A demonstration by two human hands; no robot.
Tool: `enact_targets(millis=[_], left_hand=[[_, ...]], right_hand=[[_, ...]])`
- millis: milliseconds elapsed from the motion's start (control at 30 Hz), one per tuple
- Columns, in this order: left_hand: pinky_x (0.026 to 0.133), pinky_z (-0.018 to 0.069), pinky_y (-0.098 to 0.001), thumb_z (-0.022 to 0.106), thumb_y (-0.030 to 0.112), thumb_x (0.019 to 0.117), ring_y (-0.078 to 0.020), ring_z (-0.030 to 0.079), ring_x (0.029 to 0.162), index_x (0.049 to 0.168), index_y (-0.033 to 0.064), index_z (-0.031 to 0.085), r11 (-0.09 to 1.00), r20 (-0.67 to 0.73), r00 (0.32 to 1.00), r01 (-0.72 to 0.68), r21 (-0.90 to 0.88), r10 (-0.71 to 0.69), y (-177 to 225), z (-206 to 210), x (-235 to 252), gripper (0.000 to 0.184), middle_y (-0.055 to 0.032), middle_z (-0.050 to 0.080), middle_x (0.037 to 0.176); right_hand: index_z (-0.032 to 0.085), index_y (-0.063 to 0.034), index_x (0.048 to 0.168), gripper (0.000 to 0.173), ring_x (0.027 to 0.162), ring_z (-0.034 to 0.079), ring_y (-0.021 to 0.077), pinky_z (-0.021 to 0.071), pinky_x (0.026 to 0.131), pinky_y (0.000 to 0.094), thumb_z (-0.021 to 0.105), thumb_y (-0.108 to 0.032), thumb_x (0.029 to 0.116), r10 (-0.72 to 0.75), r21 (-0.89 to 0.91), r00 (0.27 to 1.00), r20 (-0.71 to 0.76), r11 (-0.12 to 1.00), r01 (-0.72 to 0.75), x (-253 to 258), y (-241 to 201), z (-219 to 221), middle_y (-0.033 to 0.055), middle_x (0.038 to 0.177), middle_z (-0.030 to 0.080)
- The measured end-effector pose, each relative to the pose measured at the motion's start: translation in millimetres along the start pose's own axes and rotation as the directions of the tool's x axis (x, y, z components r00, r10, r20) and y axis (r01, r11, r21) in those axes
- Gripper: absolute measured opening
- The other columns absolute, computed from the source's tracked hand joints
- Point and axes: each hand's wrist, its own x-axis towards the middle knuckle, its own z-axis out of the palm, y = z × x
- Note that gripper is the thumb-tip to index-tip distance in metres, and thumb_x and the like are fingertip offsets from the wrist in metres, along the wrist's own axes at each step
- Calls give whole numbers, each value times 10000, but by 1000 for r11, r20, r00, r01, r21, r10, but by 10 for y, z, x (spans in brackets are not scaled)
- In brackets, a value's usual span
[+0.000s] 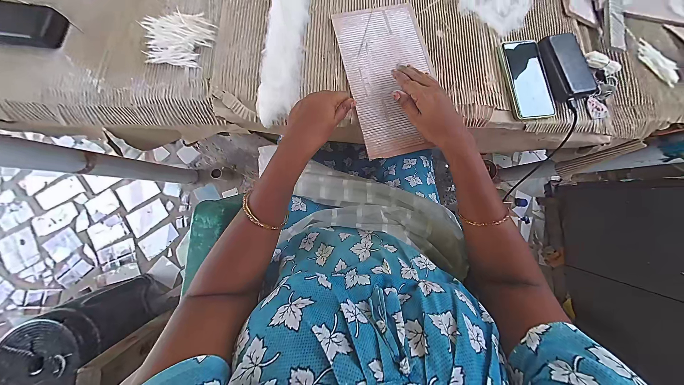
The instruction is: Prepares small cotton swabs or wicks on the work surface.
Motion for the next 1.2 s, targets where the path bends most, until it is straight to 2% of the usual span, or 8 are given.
enact_targets(millis=[67,200,500,667,833,1000,1100,1200], left_hand=[[793,479,-612,393,349,1131,-396,657,925,1092,14,666,1000,3,1000,7,25,-7,26,-1,4,434,-210,661,949],[800,483,-618,383,344,1134,-410,663,962,1108,20,664,997,12,999,51,58,-52,89,-29,-9,430,-219,669,971],[817,504,-639,358,284,1141,-445,673,1015,1159,4,608,992,94,991,84,93,-93,276,68,-204,376,-241,671,1017],[782,509,-633,368,265,1140,-449,682,955,1146,6,599,994,129,987,94,54,-100,312,146,-340,347,-238,673,961],[761,514,-627,366,282,1140,-421,681,903,1199,33,615,995,114,990,92,-39,-87,262,200,-449,357,-209,672,923],[744,519,-642,374,255,1137,-478,692,965,1203,18,621,992,-63,992,111,58,-107,191,131,-377,349,-254,688,1006],[746,518,-612,385,235,1131,-458,692,966,1142,-5,627,989,-134,986,111,102,-97,178,87,-268,341,-251,681,981],[770,523,-610,388,234,1130,-458,692,992,1153,-7,634,983,-137,983,140,122,-123,209,40,-220,345,-257,684,1008]], right_hand=[[370,-5,1576,715,1560,248,322,106,1263,580,279,-524,1092,23,-59,986,163,998,-13,53,-33,61,157,1655,333],[270,0,1610,833,1583,171,309,60,1268,564,215,-624,1061,58,-184,962,266,983,-9,55,-108,72,159,1696,226],[250,1,1616,852,1572,210,320,68,1266,574,228,-638,1052,43,-270,932,359,961,60,-257,-199,-78,178,1690,230],[248,-27,1625,846,1575,206,301,59,1261,594,204,-646,1049,63,-304,919,388,950,63,-497,-277,-136,151,1694,236],[337,-49,1602,808,1570,228,281,50,1260,611,144,-616,1061,10,-87,934,357,996,22,-701,-231,-336,115,1674,304],[251,-22,1621,772,1587,159,266,41,1268,580,160,-562,1077,30,-89,971,236,996,-9,-318,-180,-580,135,1703,210],[234,-29,1627,790,1593,127,270,-8,1263,593,154,-586,1072,51,-154,952,302,988,-4,127,-148,-413,133,1706,199],[198,-12,1631,810,1596,102,282,-37,1251,611,176,-598,1073,83,-229,916,392,973,9,430,-141,-179,146,1713,165]])
